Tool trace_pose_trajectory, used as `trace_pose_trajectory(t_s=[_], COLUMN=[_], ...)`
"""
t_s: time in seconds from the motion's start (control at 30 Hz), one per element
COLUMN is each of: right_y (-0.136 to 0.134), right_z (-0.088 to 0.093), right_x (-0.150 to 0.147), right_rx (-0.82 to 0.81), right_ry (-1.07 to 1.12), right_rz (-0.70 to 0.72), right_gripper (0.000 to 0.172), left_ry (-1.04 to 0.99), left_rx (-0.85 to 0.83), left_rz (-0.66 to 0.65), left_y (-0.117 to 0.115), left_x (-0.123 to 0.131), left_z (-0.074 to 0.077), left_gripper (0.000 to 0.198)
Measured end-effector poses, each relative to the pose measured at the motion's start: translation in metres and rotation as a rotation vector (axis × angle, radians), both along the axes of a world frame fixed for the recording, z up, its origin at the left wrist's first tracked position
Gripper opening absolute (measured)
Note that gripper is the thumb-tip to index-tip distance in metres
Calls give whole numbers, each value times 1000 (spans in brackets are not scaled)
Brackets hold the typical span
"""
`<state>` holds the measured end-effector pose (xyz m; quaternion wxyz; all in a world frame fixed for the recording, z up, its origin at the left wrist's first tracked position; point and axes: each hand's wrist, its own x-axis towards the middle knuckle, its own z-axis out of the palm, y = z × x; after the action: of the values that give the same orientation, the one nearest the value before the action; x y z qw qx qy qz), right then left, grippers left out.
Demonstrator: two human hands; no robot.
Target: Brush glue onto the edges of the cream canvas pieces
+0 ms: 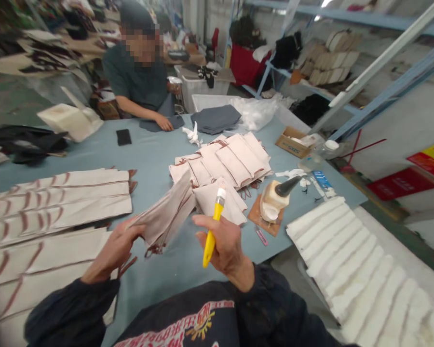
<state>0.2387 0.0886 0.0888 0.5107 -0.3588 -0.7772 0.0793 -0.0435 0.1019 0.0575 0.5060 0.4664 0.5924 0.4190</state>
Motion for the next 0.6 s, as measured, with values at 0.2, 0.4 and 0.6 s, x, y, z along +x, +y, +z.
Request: trace_pose_trajectory(t_s=[0.2, 0.4, 0.6], right_y=[36, 22, 1], right_z=[53, 40, 45], right_x=[-51, -49, -11], right_rx=[163, 65, 98], right_ry=[-349, -277, -109], right_rz=[56, -37, -246], right_gripper=[20, 32, 29], left_ry=[1, -139, 190], left_rx=[39, 8, 147], left_rz=[-514, -465, 134], left_y=[8, 6, -58], left_x=[8, -2, 1], left_z=[78, 72, 38], left_gripper=[21, 43, 43])
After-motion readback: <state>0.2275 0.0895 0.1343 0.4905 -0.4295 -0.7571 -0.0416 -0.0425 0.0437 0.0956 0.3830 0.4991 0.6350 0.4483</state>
